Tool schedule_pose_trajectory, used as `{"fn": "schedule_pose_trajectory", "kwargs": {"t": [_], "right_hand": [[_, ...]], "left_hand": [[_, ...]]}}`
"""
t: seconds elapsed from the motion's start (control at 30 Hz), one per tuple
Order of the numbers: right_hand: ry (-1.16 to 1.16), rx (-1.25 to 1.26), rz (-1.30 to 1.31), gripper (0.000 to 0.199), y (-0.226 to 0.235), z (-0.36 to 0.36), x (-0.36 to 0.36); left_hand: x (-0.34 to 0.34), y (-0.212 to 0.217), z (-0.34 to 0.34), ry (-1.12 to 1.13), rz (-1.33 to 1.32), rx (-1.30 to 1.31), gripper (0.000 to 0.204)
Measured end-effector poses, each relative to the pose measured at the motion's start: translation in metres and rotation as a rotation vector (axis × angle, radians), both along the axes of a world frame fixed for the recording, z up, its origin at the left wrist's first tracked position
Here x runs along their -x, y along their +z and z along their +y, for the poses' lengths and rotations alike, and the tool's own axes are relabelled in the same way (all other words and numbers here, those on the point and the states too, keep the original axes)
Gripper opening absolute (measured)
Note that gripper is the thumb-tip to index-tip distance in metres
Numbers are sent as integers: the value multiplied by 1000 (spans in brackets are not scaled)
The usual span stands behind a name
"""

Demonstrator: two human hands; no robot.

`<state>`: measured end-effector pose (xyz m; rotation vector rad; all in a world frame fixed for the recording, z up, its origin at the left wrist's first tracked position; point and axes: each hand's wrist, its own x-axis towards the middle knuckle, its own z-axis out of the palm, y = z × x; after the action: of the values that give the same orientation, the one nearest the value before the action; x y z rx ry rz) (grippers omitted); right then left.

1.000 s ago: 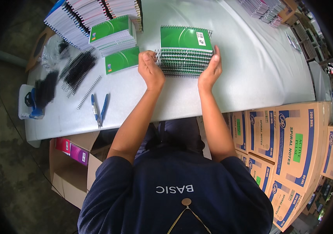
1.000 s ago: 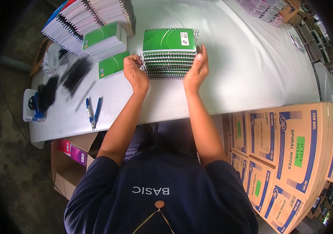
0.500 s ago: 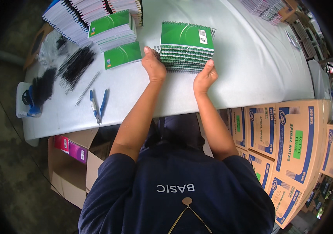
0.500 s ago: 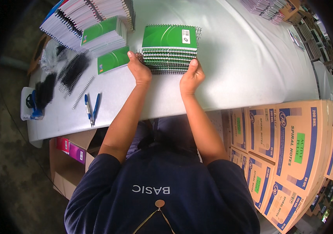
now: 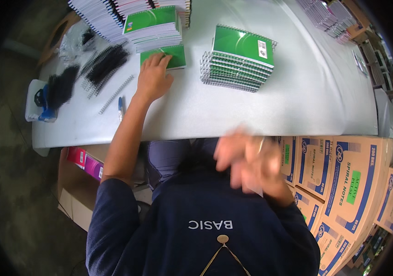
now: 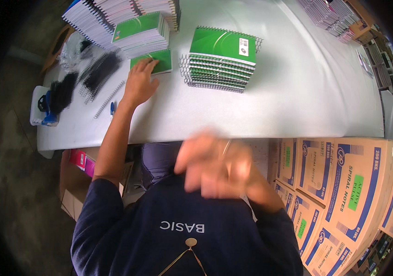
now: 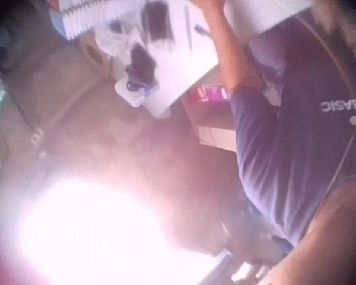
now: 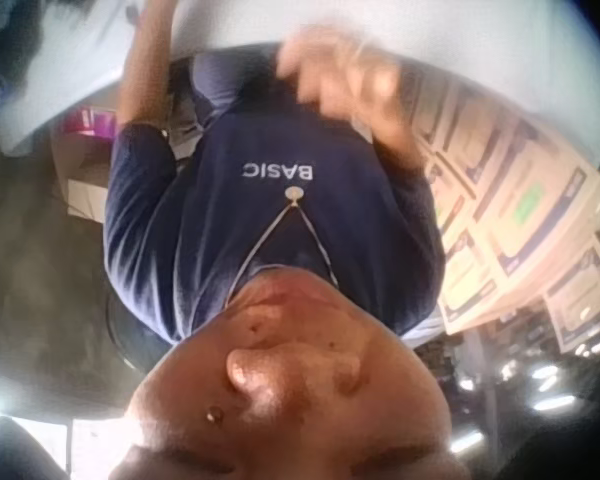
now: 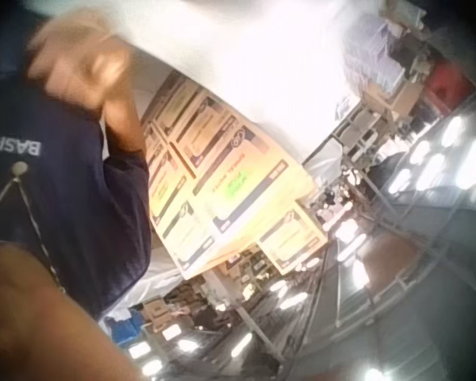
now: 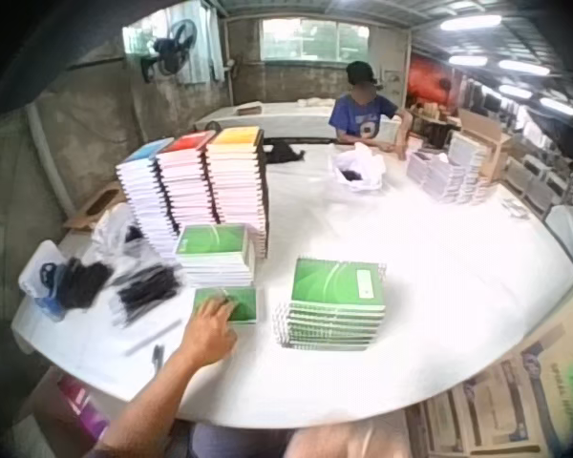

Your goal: The person manually inserts and threads a metal spiral binding into the pre-punched holes of notebook covers and paper stacks, twisting the spiral by hand and then using pliers to trim and secure the ends of the wire.

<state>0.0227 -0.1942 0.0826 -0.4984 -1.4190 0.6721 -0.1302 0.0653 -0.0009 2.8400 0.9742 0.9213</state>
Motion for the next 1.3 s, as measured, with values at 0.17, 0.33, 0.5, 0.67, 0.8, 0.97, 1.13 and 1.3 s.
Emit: {"fn": "schedule_pose_trajectory", "kwargs": {"t": [0.17,0.33,0.5,0.67,0.8,0.97,1.13,1.3], "right_hand": [[895,-16,-99,9,77,-14,26],[712,137,318,8,68,-23,29],[617,193,320,6,67,-22,32],[515,313,89,26,32,0,22],[87,811,71,36,2,10,18],[1,1017,260,36,-49,44,13],[-168,985,219,35,-79,64,24],[-173,911,257,38,-96,61,22]], "left_hand": [[25,-8,-9,-33,89,206,48],[50,17,-88,254,16,135,46],[103,-8,-124,523,133,276,40],[172,0,-106,662,125,196,20],[275,-14,-45,825,106,102,14],[188,32,-4,539,-155,-170,18],[52,17,-8,386,-74,421,48],[30,14,5,593,-124,464,53]]}}
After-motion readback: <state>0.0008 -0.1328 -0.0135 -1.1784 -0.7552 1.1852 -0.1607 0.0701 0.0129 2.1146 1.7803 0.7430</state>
